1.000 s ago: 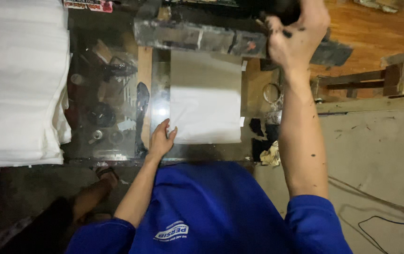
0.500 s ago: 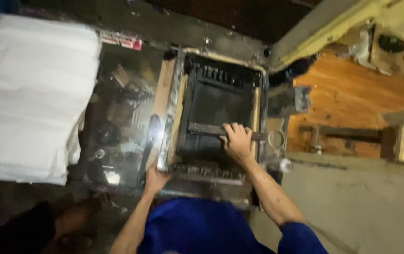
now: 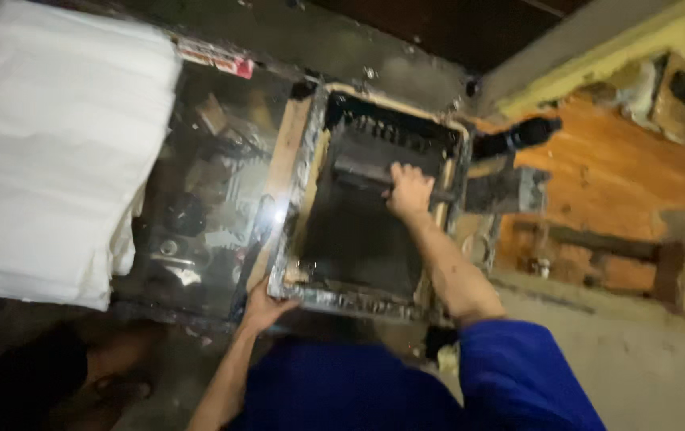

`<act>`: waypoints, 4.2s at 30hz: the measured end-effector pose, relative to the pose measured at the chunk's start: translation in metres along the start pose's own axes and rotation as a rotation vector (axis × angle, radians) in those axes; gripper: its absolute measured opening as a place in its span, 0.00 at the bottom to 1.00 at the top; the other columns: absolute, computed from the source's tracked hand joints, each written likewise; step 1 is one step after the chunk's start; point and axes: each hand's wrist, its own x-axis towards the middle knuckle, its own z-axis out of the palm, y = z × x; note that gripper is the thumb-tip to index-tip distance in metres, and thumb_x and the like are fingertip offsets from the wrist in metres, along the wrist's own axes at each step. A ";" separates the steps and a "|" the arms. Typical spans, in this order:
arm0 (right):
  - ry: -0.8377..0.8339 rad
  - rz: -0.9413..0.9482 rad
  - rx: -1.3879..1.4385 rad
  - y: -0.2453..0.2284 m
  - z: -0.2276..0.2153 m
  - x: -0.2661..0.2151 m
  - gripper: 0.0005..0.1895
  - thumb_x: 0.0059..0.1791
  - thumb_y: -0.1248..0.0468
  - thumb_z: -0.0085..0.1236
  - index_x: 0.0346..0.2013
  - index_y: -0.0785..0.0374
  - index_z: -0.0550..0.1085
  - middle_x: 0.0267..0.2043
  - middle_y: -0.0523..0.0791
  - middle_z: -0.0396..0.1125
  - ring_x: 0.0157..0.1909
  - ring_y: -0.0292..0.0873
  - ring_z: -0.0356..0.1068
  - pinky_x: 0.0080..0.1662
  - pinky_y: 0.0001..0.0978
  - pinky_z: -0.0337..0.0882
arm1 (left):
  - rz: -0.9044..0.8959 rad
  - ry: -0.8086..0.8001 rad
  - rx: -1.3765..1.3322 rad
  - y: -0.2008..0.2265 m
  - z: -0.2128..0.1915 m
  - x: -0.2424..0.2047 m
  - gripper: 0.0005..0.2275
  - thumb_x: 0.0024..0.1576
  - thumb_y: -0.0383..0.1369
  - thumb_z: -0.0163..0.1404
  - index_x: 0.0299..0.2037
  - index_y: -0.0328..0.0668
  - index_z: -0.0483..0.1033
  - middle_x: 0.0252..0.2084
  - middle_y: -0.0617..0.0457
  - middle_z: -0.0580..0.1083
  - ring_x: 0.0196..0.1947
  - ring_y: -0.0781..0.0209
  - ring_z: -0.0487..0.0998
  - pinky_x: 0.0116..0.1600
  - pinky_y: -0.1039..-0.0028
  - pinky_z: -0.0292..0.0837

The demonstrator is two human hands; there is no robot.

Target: The person performs screen printing by placing white t-shirts under a screen frame, applying ink with a squeegee, and peeling the shirts off. Another person is visible nearby, at times holding a phone or a lighter.

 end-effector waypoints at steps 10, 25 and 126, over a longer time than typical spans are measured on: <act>-0.251 -0.021 0.109 -0.034 0.031 -0.171 0.42 0.48 0.51 0.73 0.73 0.46 0.63 0.69 0.44 0.66 0.73 0.48 0.61 0.70 0.69 0.58 | -0.120 -0.035 0.232 0.039 -0.009 -0.024 0.43 0.47 0.41 0.76 0.73 0.45 0.67 0.71 0.43 0.71 0.76 0.44 0.67 0.77 0.49 0.65; 0.180 -0.073 -0.003 0.009 0.002 0.043 0.35 0.49 0.62 0.67 0.70 0.54 0.67 0.63 0.48 0.67 0.67 0.52 0.63 0.64 0.65 0.61 | -0.088 0.147 0.402 0.037 -0.005 -0.013 0.27 0.48 0.40 0.69 0.52 0.37 0.72 0.51 0.29 0.74 0.56 0.21 0.77 0.59 0.36 0.74; 0.431 0.272 -0.069 0.159 -0.093 -0.147 0.54 0.41 0.44 0.76 0.81 0.36 0.62 0.62 0.48 0.73 0.64 0.55 0.71 0.56 0.57 0.67 | -0.072 -0.067 -0.185 0.029 -0.012 0.004 0.22 0.34 0.28 0.83 0.31 0.30 0.82 0.23 0.48 0.78 0.24 0.62 0.78 0.38 0.74 0.77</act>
